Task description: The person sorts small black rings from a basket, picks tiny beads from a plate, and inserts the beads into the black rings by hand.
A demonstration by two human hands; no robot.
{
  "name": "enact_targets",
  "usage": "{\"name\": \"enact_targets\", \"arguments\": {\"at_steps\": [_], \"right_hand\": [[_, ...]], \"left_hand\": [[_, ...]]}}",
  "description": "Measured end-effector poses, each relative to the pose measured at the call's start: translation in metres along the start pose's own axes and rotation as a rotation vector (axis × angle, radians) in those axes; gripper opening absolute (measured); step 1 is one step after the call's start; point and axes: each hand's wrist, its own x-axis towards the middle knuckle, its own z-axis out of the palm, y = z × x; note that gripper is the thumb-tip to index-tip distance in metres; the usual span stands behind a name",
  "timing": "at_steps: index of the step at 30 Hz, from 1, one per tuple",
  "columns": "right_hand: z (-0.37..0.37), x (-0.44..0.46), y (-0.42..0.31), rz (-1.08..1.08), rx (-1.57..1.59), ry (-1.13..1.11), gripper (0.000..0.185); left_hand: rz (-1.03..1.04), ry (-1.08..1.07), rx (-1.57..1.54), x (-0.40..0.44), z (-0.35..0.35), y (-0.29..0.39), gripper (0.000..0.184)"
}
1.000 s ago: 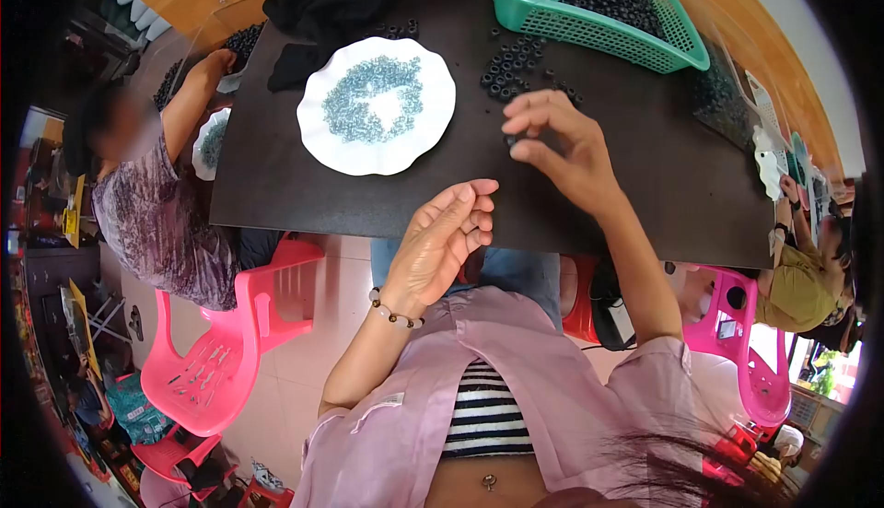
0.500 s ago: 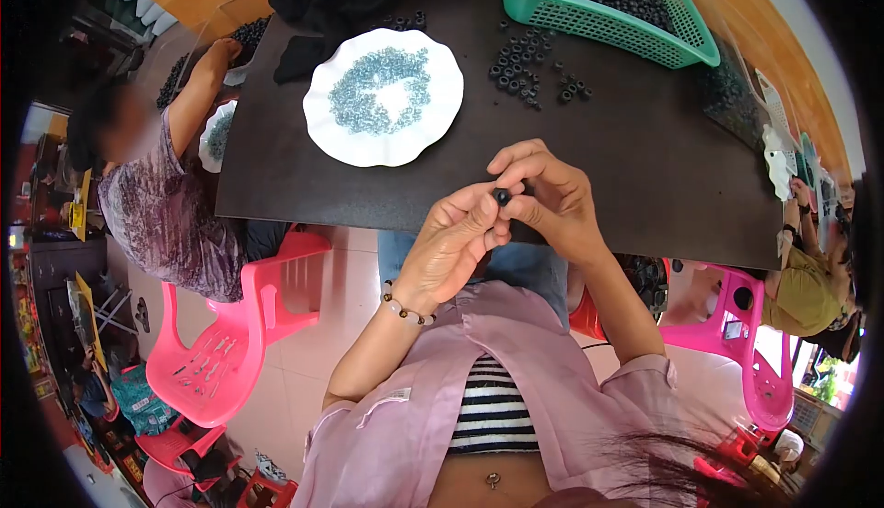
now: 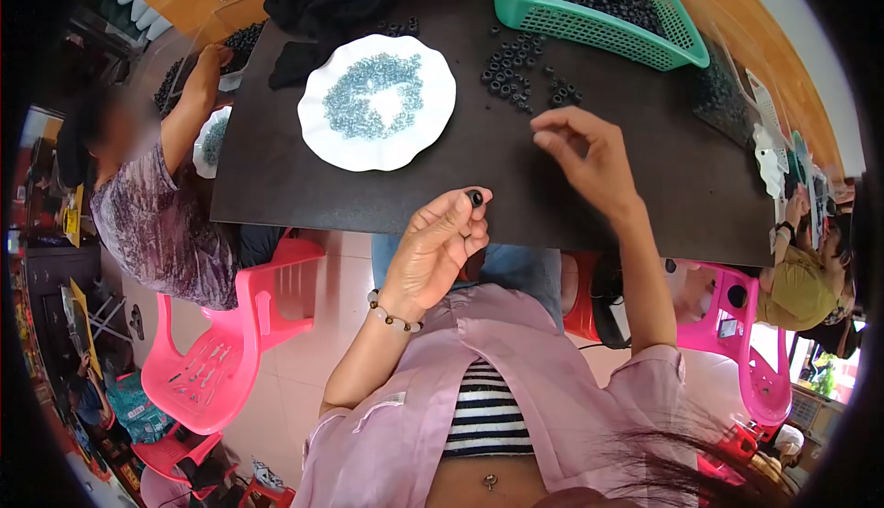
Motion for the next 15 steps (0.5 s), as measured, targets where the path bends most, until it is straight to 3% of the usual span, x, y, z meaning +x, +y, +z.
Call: {"name": "enact_targets", "arguments": {"at_steps": [3,15], "right_hand": [[-0.006,0.016,0.013,0.071,-0.201,0.028,0.014],[0.011,0.037,0.027,-0.152,-0.641,0.080,0.012]], "left_hand": [[-0.002,0.015,0.005,-0.002,-0.003,0.002,0.027],[-0.016,0.018,0.021,-0.001,-0.005,0.001,0.027]]}}
